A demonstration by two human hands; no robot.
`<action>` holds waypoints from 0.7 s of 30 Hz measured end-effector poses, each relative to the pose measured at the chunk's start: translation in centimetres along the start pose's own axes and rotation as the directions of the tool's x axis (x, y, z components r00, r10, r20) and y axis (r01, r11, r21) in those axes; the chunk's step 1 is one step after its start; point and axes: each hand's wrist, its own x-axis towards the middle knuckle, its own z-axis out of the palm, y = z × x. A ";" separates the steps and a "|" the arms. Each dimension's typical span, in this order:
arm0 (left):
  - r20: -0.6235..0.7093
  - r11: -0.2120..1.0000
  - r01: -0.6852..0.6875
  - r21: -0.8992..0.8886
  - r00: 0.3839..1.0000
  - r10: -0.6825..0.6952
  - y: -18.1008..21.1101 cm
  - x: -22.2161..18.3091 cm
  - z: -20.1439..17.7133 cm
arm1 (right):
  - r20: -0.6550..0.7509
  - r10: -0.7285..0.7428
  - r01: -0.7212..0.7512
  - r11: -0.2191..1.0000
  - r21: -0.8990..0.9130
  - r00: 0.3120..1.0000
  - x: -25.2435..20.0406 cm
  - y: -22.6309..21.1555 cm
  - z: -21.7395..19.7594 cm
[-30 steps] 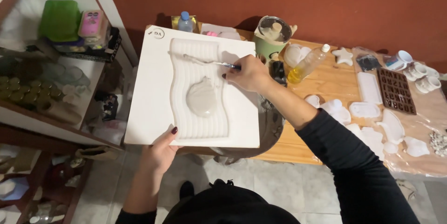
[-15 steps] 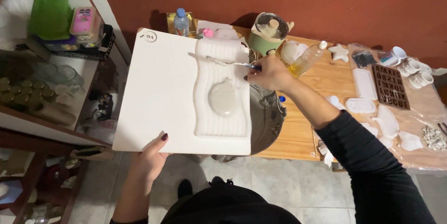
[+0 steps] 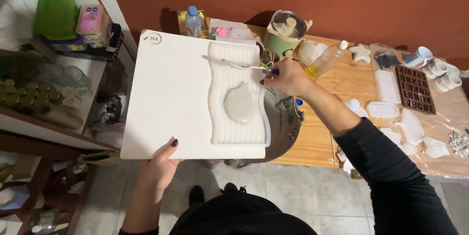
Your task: Filling a wave-patterned tray mold with a white liquid mixture using a spoon.
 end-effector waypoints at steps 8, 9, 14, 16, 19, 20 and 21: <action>-0.064 1.000 0.007 0.020 0.998 -0.006 0.0 -0.3 0.1 | 0.002 0.028 -0.028 0.997 0.071 1.000 -1.1 0.8 0.6; -0.053 1.000 0.001 0.028 0.999 0.001 0.3 -0.4 0.4 | -0.013 0.011 -0.009 0.994 0.107 1.000 -1.2 1.0 0.7; -0.120 0.999 0.036 0.011 0.992 -0.034 1.0 -0.8 1.0 | -0.088 -0.008 0.031 0.966 0.255 0.996 -1.7 3.6 3.3; -0.081 1.000 0.007 -0.021 0.997 -0.009 0.7 -0.9 0.7 | -0.105 0.062 -0.002 0.869 0.495 0.993 -2.0 4.6 4.8; -0.050 0.998 0.061 -0.034 0.997 -0.063 -1.7 0.3 -1.9 | -0.133 0.117 0.010 0.711 0.703 0.984 -2.3 5.7 7.7; -0.050 0.998 0.059 -0.035 0.997 -0.061 -2.2 0.6 -2.4 | -0.133 0.115 0.012 0.712 0.702 0.984 -2.0 6.0 8.3; -0.052 0.996 0.084 -0.031 0.995 -0.086 -2.8 0.9 -2.9 | -0.197 0.079 0.089 0.689 0.719 0.977 -1.6 6.4 8.8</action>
